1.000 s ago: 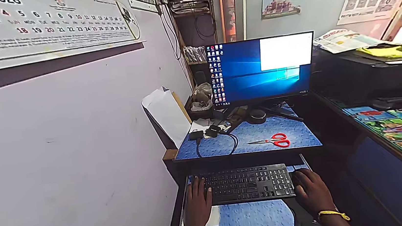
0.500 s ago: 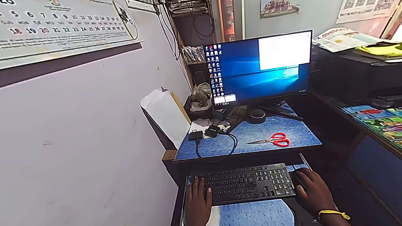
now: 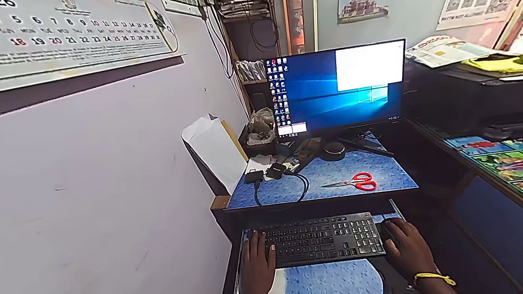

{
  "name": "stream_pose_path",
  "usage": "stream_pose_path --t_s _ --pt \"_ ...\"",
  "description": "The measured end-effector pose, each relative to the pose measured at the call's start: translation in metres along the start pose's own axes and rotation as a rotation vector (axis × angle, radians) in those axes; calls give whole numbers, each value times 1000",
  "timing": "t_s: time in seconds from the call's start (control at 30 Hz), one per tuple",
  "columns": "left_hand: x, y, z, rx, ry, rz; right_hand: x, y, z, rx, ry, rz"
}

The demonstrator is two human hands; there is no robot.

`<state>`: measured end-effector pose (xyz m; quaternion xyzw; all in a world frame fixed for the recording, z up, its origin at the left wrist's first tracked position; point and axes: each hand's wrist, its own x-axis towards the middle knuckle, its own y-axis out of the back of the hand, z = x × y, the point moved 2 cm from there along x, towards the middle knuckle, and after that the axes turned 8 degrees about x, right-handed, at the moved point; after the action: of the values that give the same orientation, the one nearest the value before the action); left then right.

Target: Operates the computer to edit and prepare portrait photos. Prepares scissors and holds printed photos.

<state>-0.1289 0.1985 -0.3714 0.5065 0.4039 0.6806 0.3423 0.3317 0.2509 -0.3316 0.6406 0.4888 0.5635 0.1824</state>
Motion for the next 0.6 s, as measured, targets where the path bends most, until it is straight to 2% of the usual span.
stream_pose_path --t_s 0.23,0.6 --pt "-1 -3 -1 -20 -26 28 2 -2 4 -39 -135 17" --pt "-2 0 -4 -43 -45 -28 3 0 2 -44 -223 0"
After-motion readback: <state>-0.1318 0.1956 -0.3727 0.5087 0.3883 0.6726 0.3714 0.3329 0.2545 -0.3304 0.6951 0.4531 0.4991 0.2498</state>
